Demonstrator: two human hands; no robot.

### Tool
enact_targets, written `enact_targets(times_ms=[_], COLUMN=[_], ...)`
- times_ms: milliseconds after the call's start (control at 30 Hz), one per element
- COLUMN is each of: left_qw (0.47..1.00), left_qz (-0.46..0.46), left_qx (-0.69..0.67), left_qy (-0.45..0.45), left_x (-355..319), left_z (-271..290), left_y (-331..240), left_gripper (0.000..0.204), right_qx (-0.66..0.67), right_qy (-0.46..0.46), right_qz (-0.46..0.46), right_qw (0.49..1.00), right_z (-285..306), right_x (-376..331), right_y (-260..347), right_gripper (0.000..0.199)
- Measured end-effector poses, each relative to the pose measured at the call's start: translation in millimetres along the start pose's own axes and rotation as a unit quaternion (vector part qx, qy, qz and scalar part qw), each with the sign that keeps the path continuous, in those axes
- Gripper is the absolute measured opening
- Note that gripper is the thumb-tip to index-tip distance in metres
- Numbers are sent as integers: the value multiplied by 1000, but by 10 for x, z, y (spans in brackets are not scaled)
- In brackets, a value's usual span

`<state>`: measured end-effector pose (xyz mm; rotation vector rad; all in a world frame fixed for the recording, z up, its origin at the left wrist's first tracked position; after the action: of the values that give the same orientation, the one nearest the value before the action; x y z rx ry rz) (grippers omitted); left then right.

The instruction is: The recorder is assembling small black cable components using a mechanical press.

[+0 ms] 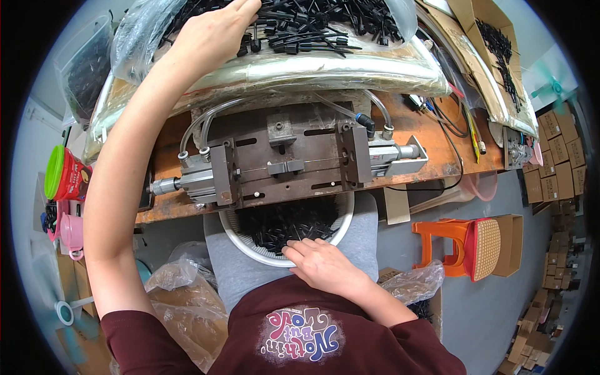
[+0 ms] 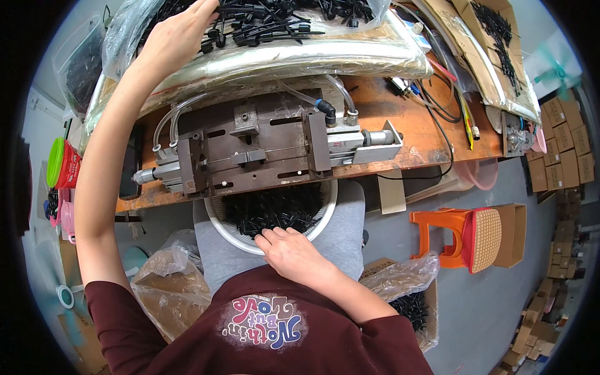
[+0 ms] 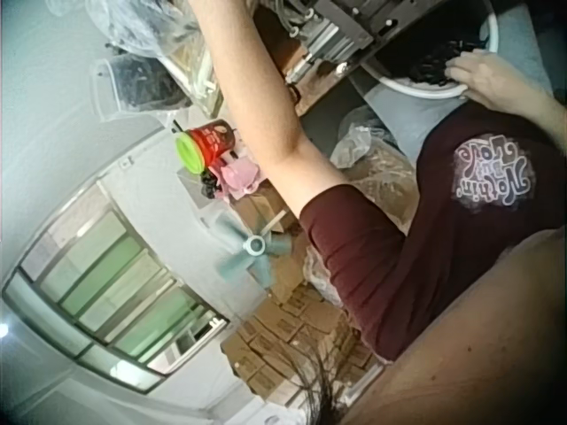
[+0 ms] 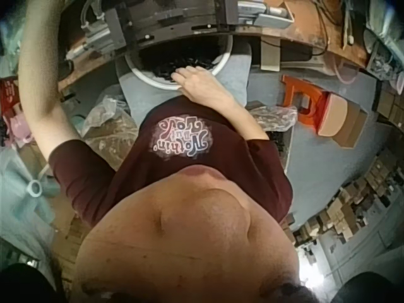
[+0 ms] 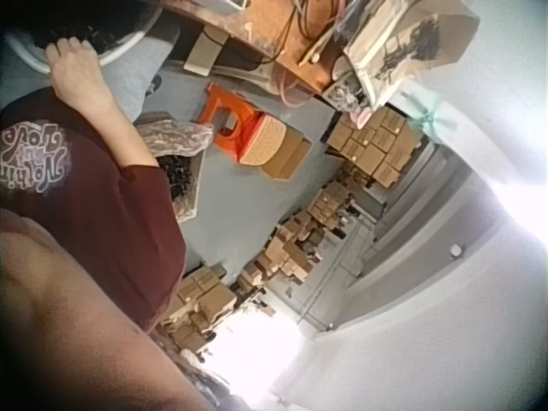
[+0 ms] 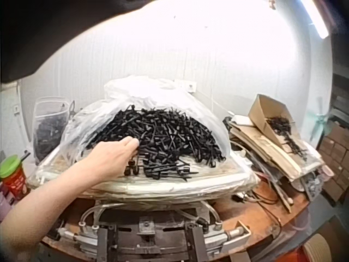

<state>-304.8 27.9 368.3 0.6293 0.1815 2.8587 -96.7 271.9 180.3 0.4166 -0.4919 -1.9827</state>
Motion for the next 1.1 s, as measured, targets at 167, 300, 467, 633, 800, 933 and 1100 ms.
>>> enact_targets(times_ms=[167, 300, 467, 633, 800, 933, 1100], left_qw=[998, 988, 979, 972, 977, 975, 876], left_qz=[23, 11, -148, -218, -203, -162, 91], left_qx=[0, -57, -67, -49, -65, -154, -472], left_qy=[-60, -144, -119, -66, -19, 6, 44], left_x=[-54, -288, -949, -1569, -1810, -1873, -2011], left_z=[184, 479, 553, 518, 399, 396, 316], left_y=[105, -138, -856, -1207, -1252, -1250, -1030], left_gripper=[16, 19, 27, 36, 33, 31, 13], right_qx=[13, 65, 508, 743, 763, 784, 525], right_qy=[-22, -144, -241, -252, -224, -183, -290], right_qz=[2, 8, -34, 61, 88, 156, 111], right_qw=[1000, 987, 826, 617, 600, 572, 792], right_z=[106, 354, 756, 921, 853, 817, 982], right_x=[-7, -8, -56, -88, -136, -126, -99], right_y=[-3, -70, -102, -160, -202, -247, -266], right_gripper=[38, 38, 53, 66, 36, 34, 34])
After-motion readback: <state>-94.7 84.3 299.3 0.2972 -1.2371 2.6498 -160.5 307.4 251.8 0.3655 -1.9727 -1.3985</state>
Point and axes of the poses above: each hand's wrist, its own x-axis towards the middle knuckle, its own z-axis out of the back of the hand, y = z × x, the point moved 4 cm from there along x, towards the middle knuckle, and after that the axes turned 4 degrees about y, right-handed, at the moved point
